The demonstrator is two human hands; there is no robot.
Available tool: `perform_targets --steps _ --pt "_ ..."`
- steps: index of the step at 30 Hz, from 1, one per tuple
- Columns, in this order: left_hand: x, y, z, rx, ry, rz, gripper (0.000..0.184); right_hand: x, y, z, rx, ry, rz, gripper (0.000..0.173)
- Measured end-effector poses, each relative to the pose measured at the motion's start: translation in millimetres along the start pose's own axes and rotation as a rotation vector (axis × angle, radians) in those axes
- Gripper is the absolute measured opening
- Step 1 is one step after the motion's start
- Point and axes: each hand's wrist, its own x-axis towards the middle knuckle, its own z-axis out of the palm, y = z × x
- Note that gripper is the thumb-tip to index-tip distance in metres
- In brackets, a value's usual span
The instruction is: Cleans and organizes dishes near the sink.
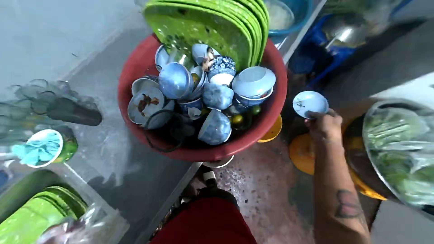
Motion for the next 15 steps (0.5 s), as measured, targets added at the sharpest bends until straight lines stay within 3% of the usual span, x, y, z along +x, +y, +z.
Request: perform_targets --steps 4,7,10,13,15 --pt "2 5 23 -0.459 -0.202 0.088 0.04 -55 -73 -5 -0.065 -0.123 -0.187 0.021" --pt "-4 13 37 -0.529 -0.391 0.178 0.042 -99 -122 15 -0.117 -0.291 -0.366 0.018" --pt "-20 22 45 -0.479 -0.316 0.033 0.037 -136 -147 54 -0.102 -0.515 -0.457 0.022" --pt "-26 21 40 -0.304 -0.147 -0.109 0.012 -169 -160 100 -0.05 -0.765 -0.467 0.03" --pt "-29 14 30 -0.327 -0.106 -0.125 0.02 -191 -167 127 -0.008 -0.922 -0.431 0.033"
